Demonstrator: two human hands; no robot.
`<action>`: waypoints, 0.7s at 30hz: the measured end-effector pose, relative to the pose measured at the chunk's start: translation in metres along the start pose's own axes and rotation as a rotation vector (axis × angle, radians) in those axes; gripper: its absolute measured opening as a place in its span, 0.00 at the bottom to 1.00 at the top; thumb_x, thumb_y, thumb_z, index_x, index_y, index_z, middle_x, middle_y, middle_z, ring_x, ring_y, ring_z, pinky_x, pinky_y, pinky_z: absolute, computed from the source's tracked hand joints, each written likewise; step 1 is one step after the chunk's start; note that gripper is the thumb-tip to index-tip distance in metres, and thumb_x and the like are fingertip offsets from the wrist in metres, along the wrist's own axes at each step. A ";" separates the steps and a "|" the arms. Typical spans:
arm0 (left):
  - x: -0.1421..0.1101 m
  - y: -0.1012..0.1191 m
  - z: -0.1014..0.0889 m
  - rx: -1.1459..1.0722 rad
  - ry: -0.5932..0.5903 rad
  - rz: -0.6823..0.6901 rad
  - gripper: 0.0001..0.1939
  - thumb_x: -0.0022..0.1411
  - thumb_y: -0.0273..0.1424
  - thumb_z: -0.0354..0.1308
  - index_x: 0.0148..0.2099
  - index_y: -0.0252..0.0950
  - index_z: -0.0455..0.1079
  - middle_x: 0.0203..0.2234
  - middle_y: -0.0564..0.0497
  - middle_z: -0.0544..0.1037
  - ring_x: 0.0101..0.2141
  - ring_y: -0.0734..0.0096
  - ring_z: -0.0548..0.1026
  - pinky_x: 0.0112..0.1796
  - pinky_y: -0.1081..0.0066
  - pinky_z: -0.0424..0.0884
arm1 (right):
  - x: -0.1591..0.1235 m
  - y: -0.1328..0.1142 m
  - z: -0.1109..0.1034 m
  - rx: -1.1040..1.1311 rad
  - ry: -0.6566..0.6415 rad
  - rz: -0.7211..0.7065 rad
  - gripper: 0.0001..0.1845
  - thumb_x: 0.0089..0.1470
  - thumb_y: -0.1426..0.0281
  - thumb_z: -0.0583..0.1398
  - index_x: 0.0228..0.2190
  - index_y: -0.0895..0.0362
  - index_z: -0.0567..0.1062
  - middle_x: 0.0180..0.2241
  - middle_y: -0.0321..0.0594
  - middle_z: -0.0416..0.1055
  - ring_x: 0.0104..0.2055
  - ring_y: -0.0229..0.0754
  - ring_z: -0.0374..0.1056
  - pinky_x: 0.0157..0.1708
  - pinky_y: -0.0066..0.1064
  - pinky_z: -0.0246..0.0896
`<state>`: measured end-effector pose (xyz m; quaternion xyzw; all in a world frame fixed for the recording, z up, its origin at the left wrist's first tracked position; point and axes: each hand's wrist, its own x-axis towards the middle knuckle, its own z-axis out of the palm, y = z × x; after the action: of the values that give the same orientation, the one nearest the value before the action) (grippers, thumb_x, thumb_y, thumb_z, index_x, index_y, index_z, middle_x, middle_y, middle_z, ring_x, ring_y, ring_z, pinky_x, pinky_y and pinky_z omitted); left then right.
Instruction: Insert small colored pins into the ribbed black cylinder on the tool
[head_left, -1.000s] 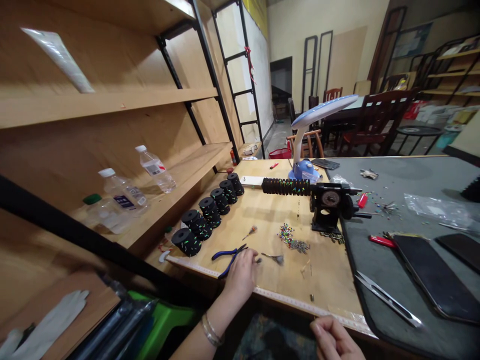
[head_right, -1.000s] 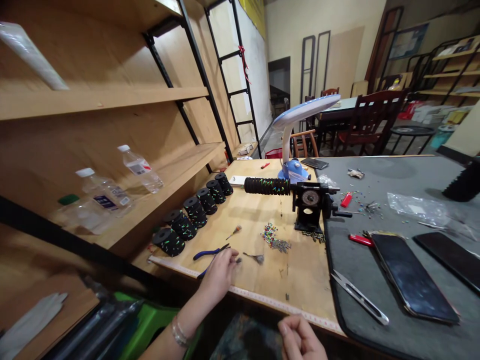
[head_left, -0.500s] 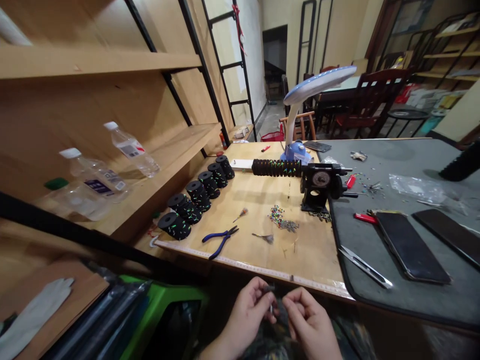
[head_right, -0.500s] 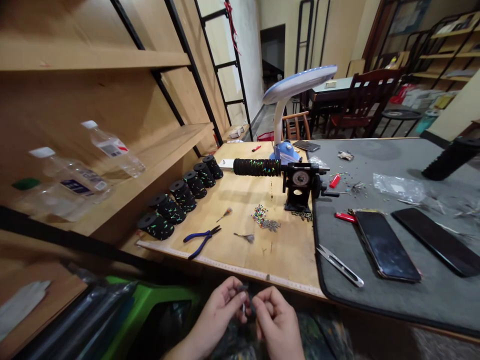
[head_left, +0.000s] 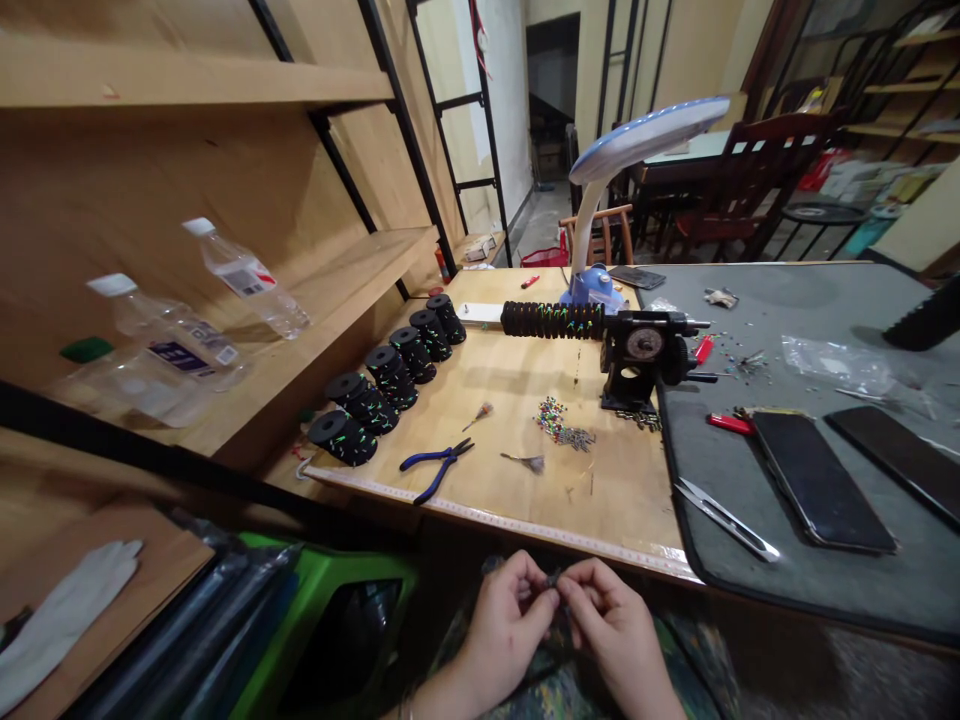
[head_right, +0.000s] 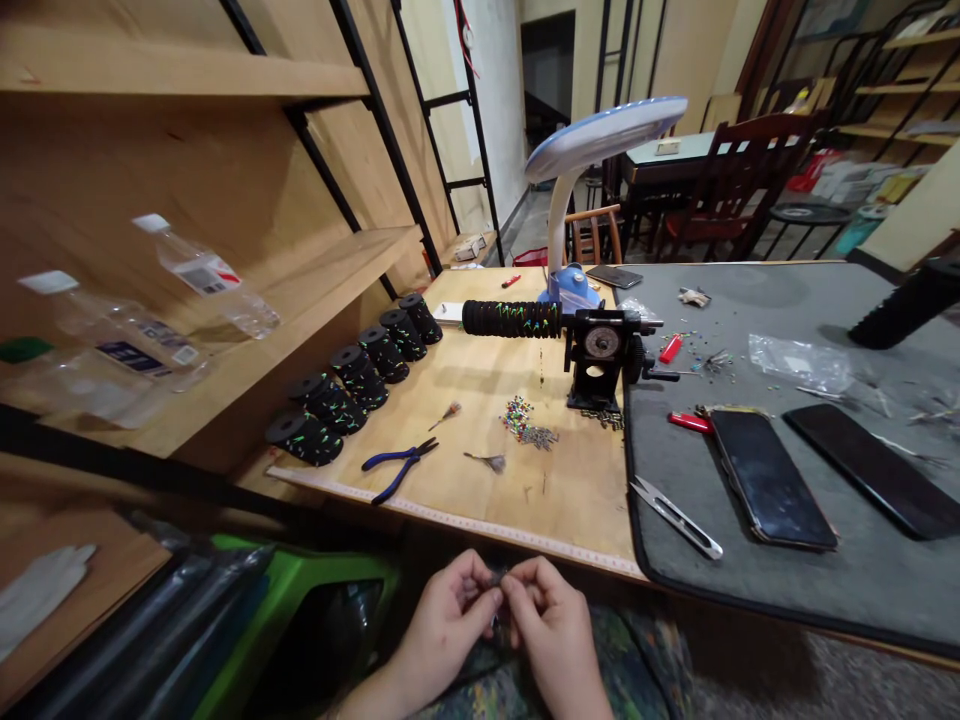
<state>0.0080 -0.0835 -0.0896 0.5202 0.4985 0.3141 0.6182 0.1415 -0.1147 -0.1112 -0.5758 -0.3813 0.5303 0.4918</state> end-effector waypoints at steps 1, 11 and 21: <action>-0.001 0.001 0.000 0.019 -0.002 0.003 0.15 0.56 0.37 0.63 0.28 0.36 0.61 0.21 0.56 0.67 0.22 0.75 0.67 0.23 0.77 0.67 | 0.000 0.000 0.000 -0.003 -0.004 -0.001 0.25 0.50 0.47 0.62 0.25 0.58 0.72 0.12 0.28 0.62 0.15 0.32 0.55 0.17 0.23 0.46; 0.000 -0.003 -0.001 0.133 0.007 0.043 0.10 0.58 0.32 0.58 0.29 0.36 0.61 0.23 0.54 0.67 0.25 0.73 0.68 0.25 0.76 0.66 | -0.002 0.005 0.000 0.038 -0.032 0.052 0.25 0.51 0.47 0.61 0.28 0.57 0.71 0.12 0.26 0.60 0.14 0.31 0.52 0.16 0.23 0.44; -0.001 0.000 0.001 0.047 -0.017 0.020 0.10 0.57 0.31 0.60 0.29 0.36 0.61 0.21 0.56 0.66 0.22 0.75 0.67 0.24 0.76 0.65 | 0.001 -0.003 0.000 0.009 -0.009 0.093 0.25 0.46 0.46 0.62 0.25 0.56 0.69 0.10 0.22 0.54 0.11 0.29 0.47 0.14 0.22 0.39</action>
<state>0.0082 -0.0845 -0.0898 0.5420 0.4954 0.3041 0.6068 0.1424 -0.1131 -0.1084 -0.5881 -0.3539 0.5570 0.4676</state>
